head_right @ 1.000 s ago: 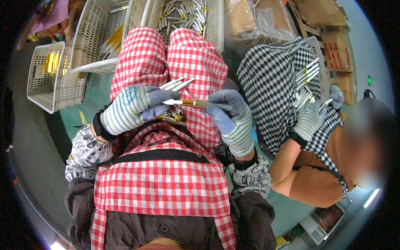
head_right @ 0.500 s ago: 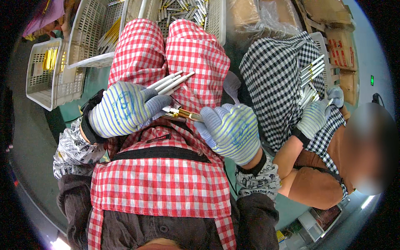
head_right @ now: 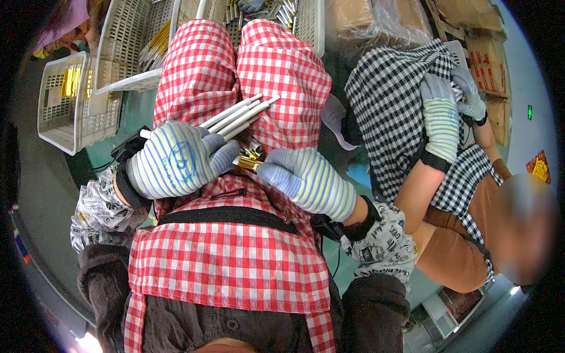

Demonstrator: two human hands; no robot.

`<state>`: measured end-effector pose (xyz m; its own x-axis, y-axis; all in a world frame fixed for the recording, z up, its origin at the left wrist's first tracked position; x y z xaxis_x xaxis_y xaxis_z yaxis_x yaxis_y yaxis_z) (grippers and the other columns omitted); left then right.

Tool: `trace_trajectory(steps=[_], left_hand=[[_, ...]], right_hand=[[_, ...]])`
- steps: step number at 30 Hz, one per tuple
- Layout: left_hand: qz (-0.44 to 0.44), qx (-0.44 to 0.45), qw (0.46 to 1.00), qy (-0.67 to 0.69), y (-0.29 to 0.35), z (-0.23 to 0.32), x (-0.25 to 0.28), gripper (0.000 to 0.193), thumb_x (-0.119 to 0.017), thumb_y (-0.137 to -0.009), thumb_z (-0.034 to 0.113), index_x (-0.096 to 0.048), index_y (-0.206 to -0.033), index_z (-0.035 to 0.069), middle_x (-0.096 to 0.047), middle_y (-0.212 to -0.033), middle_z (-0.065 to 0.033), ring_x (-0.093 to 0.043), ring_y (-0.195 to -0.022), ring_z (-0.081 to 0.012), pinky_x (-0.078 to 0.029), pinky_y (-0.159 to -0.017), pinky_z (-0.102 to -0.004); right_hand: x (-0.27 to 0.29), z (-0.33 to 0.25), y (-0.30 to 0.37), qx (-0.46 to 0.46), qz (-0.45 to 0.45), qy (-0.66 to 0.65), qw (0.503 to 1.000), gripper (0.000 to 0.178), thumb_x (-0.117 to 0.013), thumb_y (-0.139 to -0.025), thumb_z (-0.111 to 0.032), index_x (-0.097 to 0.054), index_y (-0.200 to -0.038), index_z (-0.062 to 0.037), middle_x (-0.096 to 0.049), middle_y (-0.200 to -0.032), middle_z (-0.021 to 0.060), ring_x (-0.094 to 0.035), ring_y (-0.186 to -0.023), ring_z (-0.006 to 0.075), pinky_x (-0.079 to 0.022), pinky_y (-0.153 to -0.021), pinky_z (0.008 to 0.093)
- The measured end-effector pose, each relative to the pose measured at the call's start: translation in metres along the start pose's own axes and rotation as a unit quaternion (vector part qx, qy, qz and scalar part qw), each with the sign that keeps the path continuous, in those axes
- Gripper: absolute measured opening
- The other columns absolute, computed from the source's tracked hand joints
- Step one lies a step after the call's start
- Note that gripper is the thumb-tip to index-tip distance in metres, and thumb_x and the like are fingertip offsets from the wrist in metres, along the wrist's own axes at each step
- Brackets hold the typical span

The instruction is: Assembling small plastic tubes with metal tips in a manufacturing facility.

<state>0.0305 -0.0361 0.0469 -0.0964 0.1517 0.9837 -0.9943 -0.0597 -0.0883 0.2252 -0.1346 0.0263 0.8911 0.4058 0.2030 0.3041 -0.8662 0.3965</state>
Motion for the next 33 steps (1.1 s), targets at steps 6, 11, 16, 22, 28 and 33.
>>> trace_trajectory(steps=[6,11,16,22,28,33], left_hand=[[0.021,0.092,0.993,-0.072,-0.016,-0.026,0.021,0.036,-0.064,-0.085,0.023,-0.062,-0.117,0.005,-0.062,-0.078,-0.0051,-0.064,-0.064,-0.0218,-0.049,-0.053,-0.0364],[0.061,0.200,0.978,-0.027,-0.004,-0.076,-0.008,0.037,-0.064,-0.088,0.022,-0.064,-0.124,0.016,-0.063,-0.094,-0.0093,-0.064,-0.075,-0.0298,-0.052,-0.067,-0.0394],[0.087,0.252,0.962,-0.052,0.011,-0.058,-0.023,0.034,-0.067,-0.084,0.019,-0.068,-0.117,0.013,-0.060,-0.100,-0.0101,-0.061,-0.090,-0.0303,-0.052,-0.075,-0.0408],[0.083,0.204,0.975,-0.041,0.015,-0.046,-0.021,0.037,-0.069,-0.079,0.021,-0.069,-0.115,0.011,-0.059,-0.097,-0.0091,-0.061,-0.089,-0.0285,-0.052,-0.075,-0.0402],[0.087,0.185,0.979,0.003,0.025,-0.047,-0.021,0.038,-0.069,-0.081,0.022,-0.068,-0.118,0.011,-0.060,-0.098,-0.0091,-0.061,-0.089,-0.0288,-0.051,-0.074,-0.0398],[0.202,0.215,0.953,0.068,0.030,-0.046,-0.013,0.040,-0.073,-0.078,0.017,-0.068,-0.117,0.010,-0.063,-0.107,-0.0110,-0.064,-0.093,-0.0306,-0.052,-0.078,-0.0408]], right_hand=[[0.037,-0.024,-0.026,0.028,0.075,0.124,0.989,0.029,-0.061,-0.096,-0.032,-0.068,-0.089,-0.0044,-0.064,-0.068,0.0095,-0.062,-0.061,0.0230,-0.048,-0.060,0.0341],[0.068,-0.018,-0.041,0.190,0.243,0.437,0.845,0.020,-0.071,-0.084,-0.023,-0.068,-0.096,-0.0075,-0.065,-0.084,0.0095,-0.064,-0.078,0.0273,-0.050,-0.069,0.0406],[0.035,-0.008,-0.027,0.231,0.306,0.440,0.812,0.030,-0.072,-0.079,-0.021,-0.064,-0.105,-0.0079,-0.061,-0.108,0.0105,-0.060,-0.098,0.0294,-0.048,-0.083,0.0421],[-0.038,-0.002,-0.024,0.210,0.121,0.458,0.855,0.033,-0.069,-0.080,-0.031,-0.064,-0.104,-0.0076,-0.063,-0.096,0.0080,-0.063,-0.079,0.0241,-0.050,-0.064,0.0391],[-0.046,0.010,-0.022,0.153,0.009,0.462,0.874,0.017,-0.063,-0.083,-0.024,-0.062,-0.092,-0.0088,-0.059,-0.087,0.0101,-0.063,-0.078,0.0247,-0.051,-0.064,0.0409],[-0.054,0.016,-0.028,0.153,0.085,0.451,0.875,0.017,-0.065,-0.084,-0.023,-0.064,-0.094,-0.0098,-0.059,-0.084,0.0100,-0.064,-0.072,0.0262,-0.051,-0.060,0.0407]])
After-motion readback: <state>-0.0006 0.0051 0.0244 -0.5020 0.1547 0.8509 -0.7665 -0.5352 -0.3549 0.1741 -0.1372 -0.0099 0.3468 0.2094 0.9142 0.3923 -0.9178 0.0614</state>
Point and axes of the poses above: each hand's wrist, its own y-axis away from the middle knuckle, its own x-axis out of the back of the hand, z = x × y, the point moved 3 cm from there along -y, towards the middle knuckle
